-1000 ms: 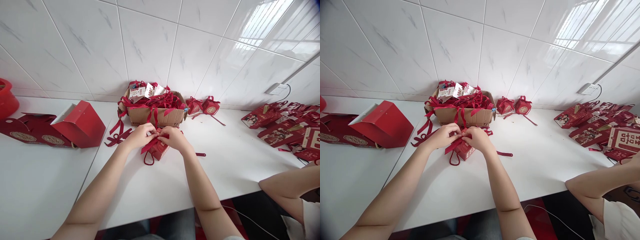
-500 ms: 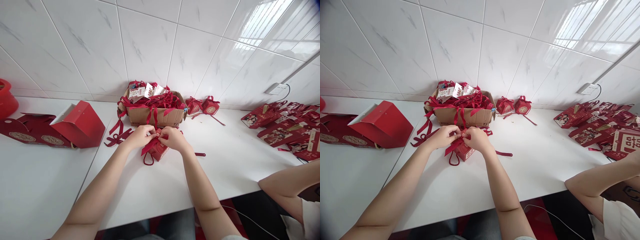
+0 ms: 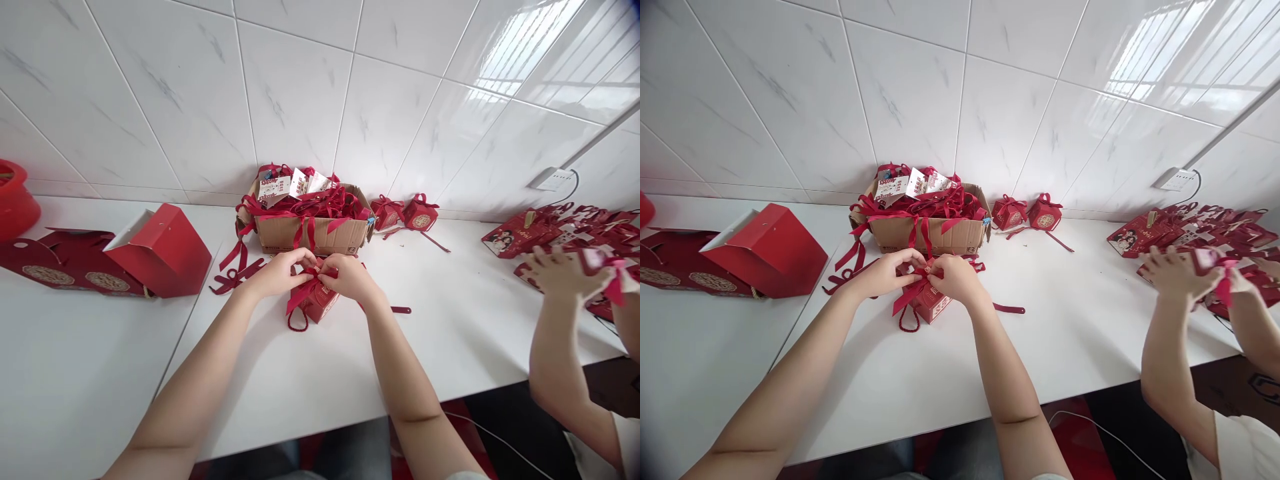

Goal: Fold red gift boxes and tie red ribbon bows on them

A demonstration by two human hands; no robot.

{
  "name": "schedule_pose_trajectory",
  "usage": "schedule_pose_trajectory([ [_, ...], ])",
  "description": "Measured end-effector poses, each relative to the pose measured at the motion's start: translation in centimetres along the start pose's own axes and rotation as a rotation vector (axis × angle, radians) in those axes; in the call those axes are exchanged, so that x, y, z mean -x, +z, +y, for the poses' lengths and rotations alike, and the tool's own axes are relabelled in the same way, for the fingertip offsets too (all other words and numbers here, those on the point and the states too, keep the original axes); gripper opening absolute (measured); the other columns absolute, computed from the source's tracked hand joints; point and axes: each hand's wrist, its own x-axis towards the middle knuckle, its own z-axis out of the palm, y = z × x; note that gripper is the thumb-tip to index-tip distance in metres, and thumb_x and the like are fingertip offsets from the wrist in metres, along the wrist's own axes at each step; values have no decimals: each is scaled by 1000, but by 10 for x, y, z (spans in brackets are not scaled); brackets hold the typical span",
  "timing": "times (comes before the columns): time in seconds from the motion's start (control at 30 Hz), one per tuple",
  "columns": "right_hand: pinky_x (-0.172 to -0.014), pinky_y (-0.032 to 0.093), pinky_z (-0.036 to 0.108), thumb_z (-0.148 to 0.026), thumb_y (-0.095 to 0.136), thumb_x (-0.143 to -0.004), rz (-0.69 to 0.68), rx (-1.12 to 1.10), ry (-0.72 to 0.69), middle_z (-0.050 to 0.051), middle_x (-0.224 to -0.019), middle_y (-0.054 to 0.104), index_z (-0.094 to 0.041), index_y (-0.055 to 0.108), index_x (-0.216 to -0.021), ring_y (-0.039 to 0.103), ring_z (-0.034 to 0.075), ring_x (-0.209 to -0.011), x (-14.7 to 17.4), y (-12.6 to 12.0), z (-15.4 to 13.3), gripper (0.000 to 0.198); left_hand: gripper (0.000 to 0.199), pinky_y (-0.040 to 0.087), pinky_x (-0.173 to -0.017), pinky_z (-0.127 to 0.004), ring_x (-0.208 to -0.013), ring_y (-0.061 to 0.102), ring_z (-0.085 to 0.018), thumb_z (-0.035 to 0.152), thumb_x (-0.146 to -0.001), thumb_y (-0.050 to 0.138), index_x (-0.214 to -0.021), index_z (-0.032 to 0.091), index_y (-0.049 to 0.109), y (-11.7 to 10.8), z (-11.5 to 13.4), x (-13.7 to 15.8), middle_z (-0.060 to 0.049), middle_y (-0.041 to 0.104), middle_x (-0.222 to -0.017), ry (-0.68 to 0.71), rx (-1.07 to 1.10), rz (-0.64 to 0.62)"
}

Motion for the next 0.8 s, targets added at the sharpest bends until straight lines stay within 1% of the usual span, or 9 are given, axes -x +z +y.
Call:
schedule_pose_trajectory([
  [0.1,-66,42,25,-18,58,-77,-7,21,-6,2,-92,69,-19,66,-76,61,15,-78,-1,0,0,9,21,50,-77,-30,-93,62,-18,35,-84,57,-100,22,59,8,-2,-5,-4,67,-102,-7,87,65],
  [0.2,-64,40,25,-18,57,-76,-9,42,11,2,-90,68,-19,65,-75,60,14,-76,-1,1,0,8,23,49,-76,-30,-89,62,-18,36,-82,60,-99,20,59,14,-5,-10,-4,67,-96,-21,169,93],
  [0.33,-64,39,24,-18,57,-76,-6,42,34,1,-89,68,-19,64,-74,59,14,-76,-1,2,0,7,26,47,-72,-29,-82,60,-17,38,-81,61,-99,19,55,15,-6,-12,-3,66,-88,-70,297,81],
  [0.47,-66,40,25,-18,60,-75,-22,15,36,1,-92,68,-19,65,-75,60,14,-78,-1,1,-1,5,21,41,-66,-26,-71,53,-12,37,-83,58,-90,20,47,15,-6,-11,2,58,-76,-129,402,51],
  [0.6,-70,41,25,-17,62,-75,-27,15,21,0,-90,67,-19,66,-73,60,14,-78,-1,0,-2,5,18,37,-63,-25,-65,44,-11,37,-88,50,-86,21,42,18,-8,-11,4,50,-73,-121,371,17],
  [0.8,-71,42,25,-15,62,-75,-24,12,36,1,-93,68,-19,67,-75,61,14,-80,0,1,-3,6,12,36,-65,-25,-69,42,-12,32,-91,43,-89,22,36,18,-11,-11,4,48,-76,-100,318,35],
])
